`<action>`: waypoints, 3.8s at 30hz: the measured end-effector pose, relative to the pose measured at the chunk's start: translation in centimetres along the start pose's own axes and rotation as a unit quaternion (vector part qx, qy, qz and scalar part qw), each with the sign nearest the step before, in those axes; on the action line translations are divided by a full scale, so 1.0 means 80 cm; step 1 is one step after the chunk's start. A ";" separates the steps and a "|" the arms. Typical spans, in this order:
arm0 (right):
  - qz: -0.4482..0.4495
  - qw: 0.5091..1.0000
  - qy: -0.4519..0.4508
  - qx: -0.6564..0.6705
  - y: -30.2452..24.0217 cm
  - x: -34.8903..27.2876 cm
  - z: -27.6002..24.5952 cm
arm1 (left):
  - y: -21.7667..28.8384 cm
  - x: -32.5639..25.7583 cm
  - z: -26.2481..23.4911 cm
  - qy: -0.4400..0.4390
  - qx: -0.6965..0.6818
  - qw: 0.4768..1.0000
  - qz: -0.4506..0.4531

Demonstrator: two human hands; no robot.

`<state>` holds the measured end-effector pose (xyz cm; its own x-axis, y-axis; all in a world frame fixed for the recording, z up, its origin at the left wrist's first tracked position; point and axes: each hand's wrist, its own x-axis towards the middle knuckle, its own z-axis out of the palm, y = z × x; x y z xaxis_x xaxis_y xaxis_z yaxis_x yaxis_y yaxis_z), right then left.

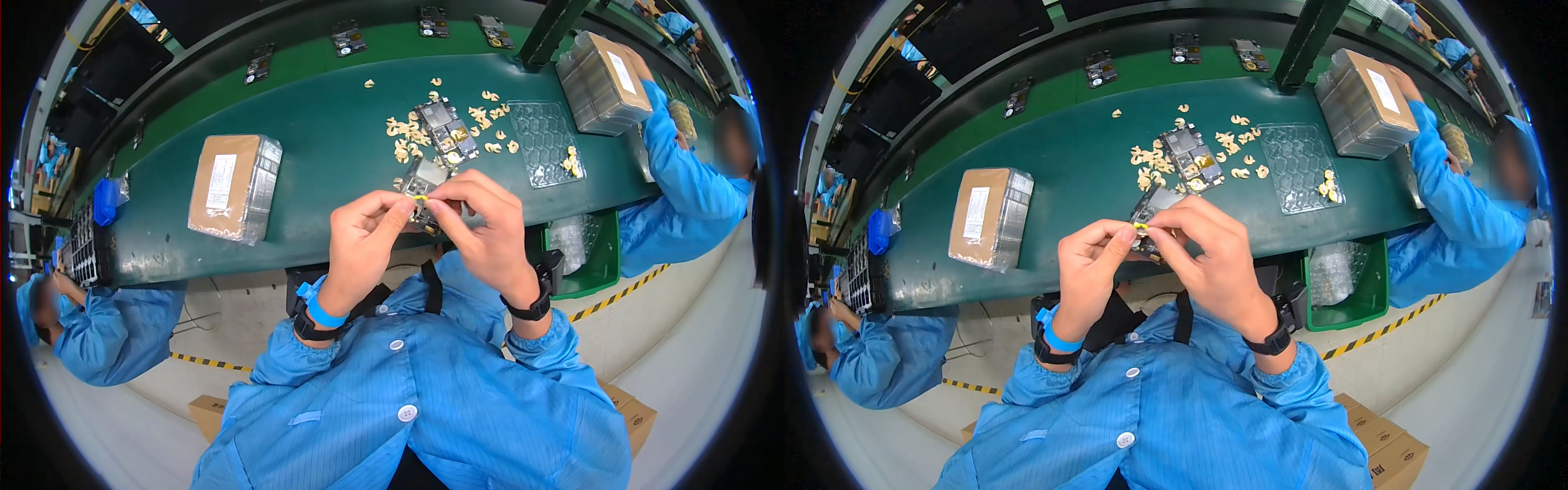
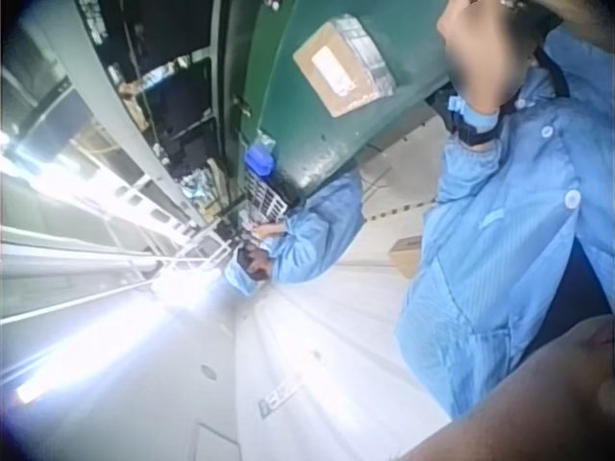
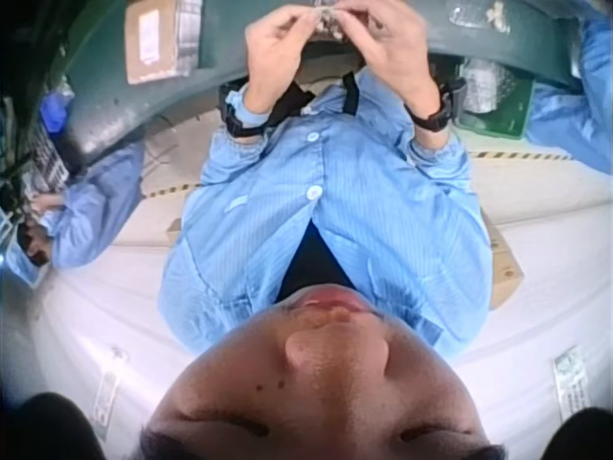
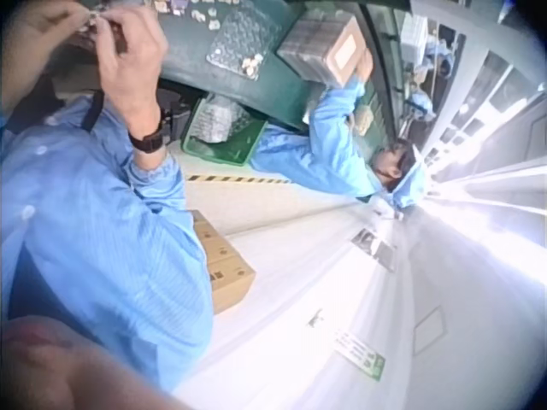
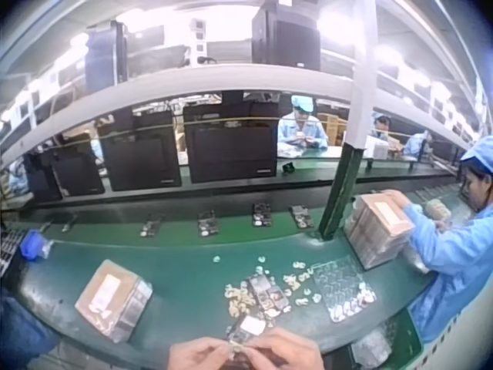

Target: Assembling or checking electronic circuit board components on a production line.

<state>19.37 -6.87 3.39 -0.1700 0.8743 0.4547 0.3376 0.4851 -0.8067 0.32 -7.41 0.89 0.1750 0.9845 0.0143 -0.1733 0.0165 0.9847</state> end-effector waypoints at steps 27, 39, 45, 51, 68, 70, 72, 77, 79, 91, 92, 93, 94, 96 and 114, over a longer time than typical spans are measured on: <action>-0.076 0.996 -0.034 -0.033 -0.007 0.005 0.005 | 0.009 -0.011 -0.004 0.002 0.001 1.000 0.029; 0.157 0.976 -0.025 0.152 -0.017 0.003 0.008 | 0.005 -0.013 -0.015 -0.006 0.065 0.996 0.067; 0.125 0.989 -0.064 0.038 -0.030 0.006 0.017 | 0.015 -0.008 -0.017 -0.031 -0.085 0.996 0.008; 0.125 0.990 -0.056 0.023 -0.028 0.009 0.021 | 0.016 -0.010 -0.019 -0.024 -0.052 0.998 0.003; 0.128 0.991 -0.036 0.020 -0.029 0.008 0.025 | 0.021 -0.020 -0.005 0.011 -0.015 0.999 0.036; 0.116 0.993 -0.018 0.019 -0.028 0.006 0.028 | 0.021 -0.019 -0.005 0.015 -0.004 0.999 0.032; 0.104 0.994 0.001 0.020 -0.027 0.004 0.031 | 0.019 -0.017 -0.006 0.020 -0.006 0.999 0.044; 0.073 0.997 0.007 -0.031 -0.032 -0.001 0.033 | 0.019 -0.015 -0.007 0.017 -0.023 0.999 0.042; 0.018 0.998 0.021 -0.050 -0.025 -0.003 0.037 | 0.020 -0.014 -0.008 0.006 -0.021 0.999 0.045; -0.099 0.989 0.035 -0.099 -0.019 -0.006 0.042 | 0.023 -0.014 -0.002 0.036 -0.025 0.997 0.058; -0.100 0.990 0.033 -0.098 -0.019 -0.006 0.043 | 0.021 -0.013 -0.003 0.038 -0.028 0.997 0.055; -0.100 0.990 0.033 -0.097 -0.020 -0.006 0.044 | 0.021 -0.013 -0.004 0.041 -0.030 0.997 0.051; -0.092 0.991 0.020 -0.093 -0.021 -0.006 0.043 | 0.021 -0.014 -0.004 0.042 -0.030 0.997 0.050; -0.084 0.993 0.006 -0.088 -0.022 -0.006 0.042 | 0.022 -0.015 -0.004 0.050 -0.029 0.997 0.052; -0.048 0.998 -0.001 -0.033 -0.016 -0.001 0.028 | 0.019 -0.014 -0.012 0.023 -0.046 0.998 0.035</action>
<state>16.89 -7.54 3.57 -0.2057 0.8241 0.5278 0.3803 0.5642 -0.7328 -1.10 -8.32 2.21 0.1145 0.9908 0.0726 -0.2713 -0.0391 0.9617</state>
